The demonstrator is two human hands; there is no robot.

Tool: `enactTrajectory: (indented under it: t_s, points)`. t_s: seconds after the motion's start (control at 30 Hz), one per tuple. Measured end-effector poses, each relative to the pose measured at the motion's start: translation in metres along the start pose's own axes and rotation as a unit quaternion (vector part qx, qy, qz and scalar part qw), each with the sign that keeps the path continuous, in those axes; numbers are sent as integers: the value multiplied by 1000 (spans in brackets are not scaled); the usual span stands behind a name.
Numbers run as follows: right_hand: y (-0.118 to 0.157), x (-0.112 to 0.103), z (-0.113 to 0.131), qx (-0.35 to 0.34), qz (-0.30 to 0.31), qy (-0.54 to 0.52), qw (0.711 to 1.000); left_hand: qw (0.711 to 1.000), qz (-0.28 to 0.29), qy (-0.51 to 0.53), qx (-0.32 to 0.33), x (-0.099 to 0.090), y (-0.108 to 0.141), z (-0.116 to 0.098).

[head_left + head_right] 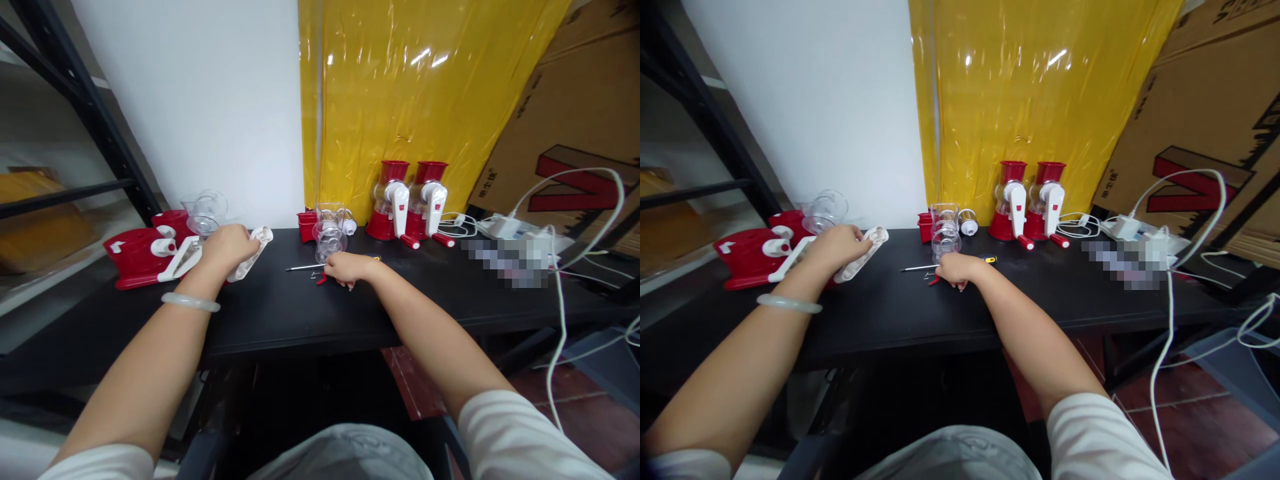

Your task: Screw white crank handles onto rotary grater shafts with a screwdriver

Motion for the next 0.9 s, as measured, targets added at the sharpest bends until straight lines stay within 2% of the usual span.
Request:
enactTrajectory:
  t_s: [0.23, 0.5, 0.67, 0.8, 0.9]
  points:
    - [6, 2, 6, 17, -3, -11, 1000, 997, 52, -46, 13, 14, -5, 2]
    - [7, 1, 7, 24, -4, 1, 1000, 997, 51, -54, 9, 20, -10, 10]
    - [9, -2, 9, 8, -6, 22, 1000, 995, 73, -73, -6, 24, -13, 14]
    - [14, -6, 17, -27, -41, 68, 996, 995, 69, -73, -19, 21, -12, 15]
    - [16, -3, 19, -40, -28, 63, 997, 994, 70, -74, -33, 18, -10, 16]
Point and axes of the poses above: each hand's wrist, its own y-axis away from the middle knuckle, its own x-axis out of the palm, z = x × y, the point moved 5 cm from there along -y, towards the middle knuckle, and after that the axes turned 7 degrees about -y, right-handed, at the moved point
